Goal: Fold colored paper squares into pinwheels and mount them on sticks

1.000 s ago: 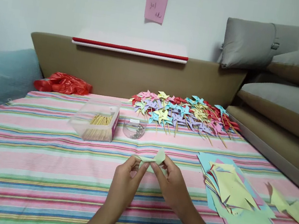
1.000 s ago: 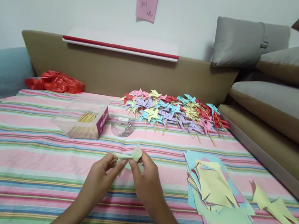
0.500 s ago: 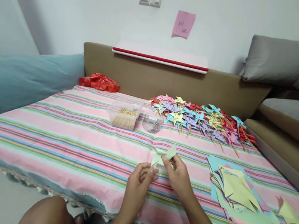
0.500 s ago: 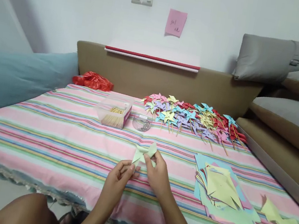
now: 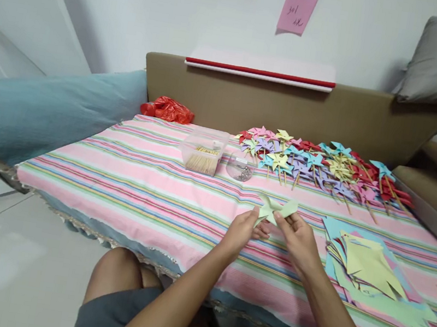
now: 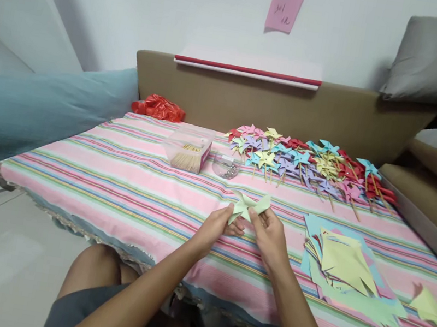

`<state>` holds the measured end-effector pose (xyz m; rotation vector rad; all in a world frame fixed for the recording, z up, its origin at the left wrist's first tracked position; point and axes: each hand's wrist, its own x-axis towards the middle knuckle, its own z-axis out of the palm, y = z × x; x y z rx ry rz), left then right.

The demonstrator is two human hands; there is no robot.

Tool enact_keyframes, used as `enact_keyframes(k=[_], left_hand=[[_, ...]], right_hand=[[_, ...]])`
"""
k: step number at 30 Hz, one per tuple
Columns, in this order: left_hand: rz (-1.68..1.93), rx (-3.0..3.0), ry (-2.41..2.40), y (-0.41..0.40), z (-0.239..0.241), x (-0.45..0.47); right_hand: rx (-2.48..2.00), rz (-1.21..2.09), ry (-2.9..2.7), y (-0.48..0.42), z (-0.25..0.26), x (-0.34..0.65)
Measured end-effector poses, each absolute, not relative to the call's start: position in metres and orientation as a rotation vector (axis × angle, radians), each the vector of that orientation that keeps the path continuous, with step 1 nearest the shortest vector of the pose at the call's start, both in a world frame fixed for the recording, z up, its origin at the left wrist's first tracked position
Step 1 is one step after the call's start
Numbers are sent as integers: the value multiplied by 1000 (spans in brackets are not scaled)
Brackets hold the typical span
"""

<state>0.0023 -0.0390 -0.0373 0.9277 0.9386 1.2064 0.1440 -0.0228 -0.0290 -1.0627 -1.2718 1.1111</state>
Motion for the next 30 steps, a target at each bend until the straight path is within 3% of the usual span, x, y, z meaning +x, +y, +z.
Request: enact_keyframes(k=[19,30], left_hand=[[1319,922,874,-33,-78,13],[1263,873,779,-34,-70,4]], right_hand=[[-1060,1323,-1343,0,-59,158],[-1025,1478,-1360,-3,-40,152]])
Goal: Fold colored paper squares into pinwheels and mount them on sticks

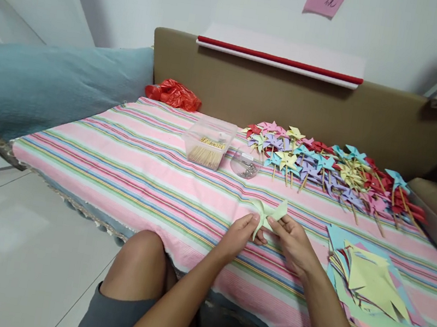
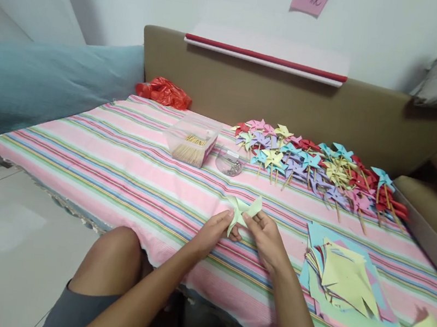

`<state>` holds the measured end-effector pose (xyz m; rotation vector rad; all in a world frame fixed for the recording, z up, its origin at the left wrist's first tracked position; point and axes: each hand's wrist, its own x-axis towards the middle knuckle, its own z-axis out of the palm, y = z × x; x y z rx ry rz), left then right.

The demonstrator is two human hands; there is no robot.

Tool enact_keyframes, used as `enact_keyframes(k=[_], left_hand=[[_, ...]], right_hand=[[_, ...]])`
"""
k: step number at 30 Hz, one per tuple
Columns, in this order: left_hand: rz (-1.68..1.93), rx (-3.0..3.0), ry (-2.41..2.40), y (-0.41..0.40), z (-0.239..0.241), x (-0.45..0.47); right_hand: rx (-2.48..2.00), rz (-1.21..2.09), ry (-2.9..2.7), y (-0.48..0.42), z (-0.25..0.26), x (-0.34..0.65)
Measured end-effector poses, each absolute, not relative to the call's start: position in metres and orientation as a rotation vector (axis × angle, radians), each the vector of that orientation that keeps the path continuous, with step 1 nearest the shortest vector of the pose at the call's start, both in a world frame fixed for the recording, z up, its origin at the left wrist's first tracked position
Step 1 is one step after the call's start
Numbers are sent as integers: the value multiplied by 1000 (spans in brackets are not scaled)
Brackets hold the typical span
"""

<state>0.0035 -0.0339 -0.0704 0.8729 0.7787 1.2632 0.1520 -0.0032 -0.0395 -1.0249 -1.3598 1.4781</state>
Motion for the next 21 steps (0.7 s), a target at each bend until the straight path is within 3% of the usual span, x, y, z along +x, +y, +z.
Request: enact_keyframes(k=[21], left_hand=[[1212,822,692,-30,-59,-12]], right_hand=[[-873,1585,-1304,-5,-34,151]])
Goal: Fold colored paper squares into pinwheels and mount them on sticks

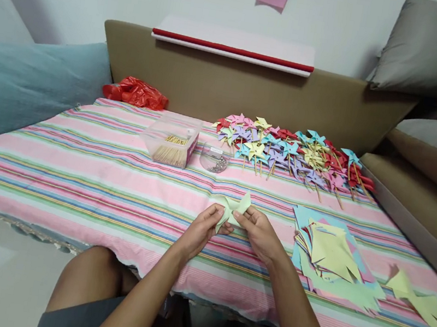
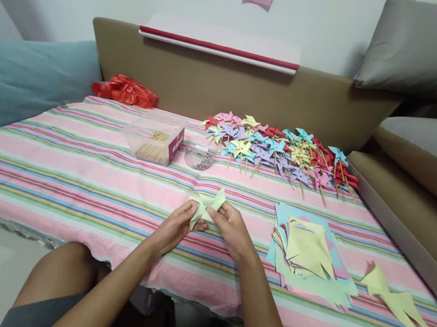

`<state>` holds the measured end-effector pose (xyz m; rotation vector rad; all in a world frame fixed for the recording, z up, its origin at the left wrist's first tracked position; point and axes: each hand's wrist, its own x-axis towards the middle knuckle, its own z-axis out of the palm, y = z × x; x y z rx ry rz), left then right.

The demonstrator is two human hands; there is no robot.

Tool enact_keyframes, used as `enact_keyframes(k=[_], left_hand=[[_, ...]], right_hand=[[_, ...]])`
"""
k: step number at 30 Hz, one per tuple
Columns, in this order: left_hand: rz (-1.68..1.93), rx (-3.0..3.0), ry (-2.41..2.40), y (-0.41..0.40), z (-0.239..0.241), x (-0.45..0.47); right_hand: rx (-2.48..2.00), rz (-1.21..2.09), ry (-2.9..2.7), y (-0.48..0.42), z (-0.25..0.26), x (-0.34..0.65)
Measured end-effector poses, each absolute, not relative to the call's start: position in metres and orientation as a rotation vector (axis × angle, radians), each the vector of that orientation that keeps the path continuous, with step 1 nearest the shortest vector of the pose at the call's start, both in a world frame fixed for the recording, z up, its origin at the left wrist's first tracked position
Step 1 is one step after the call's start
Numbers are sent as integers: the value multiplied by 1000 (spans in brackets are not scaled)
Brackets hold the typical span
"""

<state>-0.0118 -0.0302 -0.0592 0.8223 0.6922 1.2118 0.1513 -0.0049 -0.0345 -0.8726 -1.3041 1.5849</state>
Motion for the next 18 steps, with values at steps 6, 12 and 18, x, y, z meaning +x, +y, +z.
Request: enact_keyframes(k=[6,12,18], left_hand=[[1214,903,780,-34,-52,-11],[1484,1355,1226,-53,-57,-10],[1505,1762,1474,-40,-62,-3]], right_hand=[[-837,1598,-1258,-3,-35,153],[-879,1546,-1141,-2,-35,150],[-863,1548,-1064,-2,-33,148]])
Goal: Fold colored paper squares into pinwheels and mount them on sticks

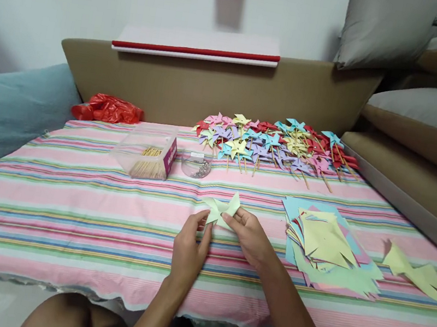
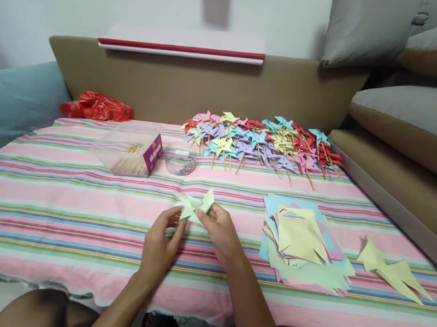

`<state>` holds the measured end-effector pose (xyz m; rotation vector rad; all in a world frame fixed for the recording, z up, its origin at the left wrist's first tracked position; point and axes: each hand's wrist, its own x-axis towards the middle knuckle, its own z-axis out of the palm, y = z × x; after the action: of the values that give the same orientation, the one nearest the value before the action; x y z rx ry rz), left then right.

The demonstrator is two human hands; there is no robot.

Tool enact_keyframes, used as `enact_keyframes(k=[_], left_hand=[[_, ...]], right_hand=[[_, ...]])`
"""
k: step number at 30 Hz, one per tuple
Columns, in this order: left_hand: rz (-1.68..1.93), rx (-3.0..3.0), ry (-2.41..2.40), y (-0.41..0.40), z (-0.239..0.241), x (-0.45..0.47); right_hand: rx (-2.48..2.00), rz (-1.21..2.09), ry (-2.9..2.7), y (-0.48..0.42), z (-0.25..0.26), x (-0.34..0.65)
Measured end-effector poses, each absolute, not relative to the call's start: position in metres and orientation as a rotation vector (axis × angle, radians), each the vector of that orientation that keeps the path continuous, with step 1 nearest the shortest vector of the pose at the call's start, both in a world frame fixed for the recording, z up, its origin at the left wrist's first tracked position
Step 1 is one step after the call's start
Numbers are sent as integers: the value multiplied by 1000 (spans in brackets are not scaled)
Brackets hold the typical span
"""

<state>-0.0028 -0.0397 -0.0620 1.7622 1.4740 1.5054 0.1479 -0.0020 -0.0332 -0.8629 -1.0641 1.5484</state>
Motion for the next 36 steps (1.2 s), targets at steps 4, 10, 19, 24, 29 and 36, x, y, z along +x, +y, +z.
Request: enact_keyframes(k=[4,10,19,24,29,36], left_hand=[[1485,1932,1637,-26,-65,-2],[1463,2187,1757,-15,-69,-2],[1730,2204,1663,-7,-60,8],[1809,1703,1617,-10,-55,22],[1847,1664,1566,-12,-53,26],[1830,1965,1541,-13,-62,12]], right_hand=[[-855,1530,-1016,2,-34,146],[-843,1510,-923,4,-34,139],[-778,1502,-828,4,-32,134],[-742,1493,-813,2,-30,130],[-750,1471,-810,1,-30,129],[-765,1463,-819,2,-35,129]])
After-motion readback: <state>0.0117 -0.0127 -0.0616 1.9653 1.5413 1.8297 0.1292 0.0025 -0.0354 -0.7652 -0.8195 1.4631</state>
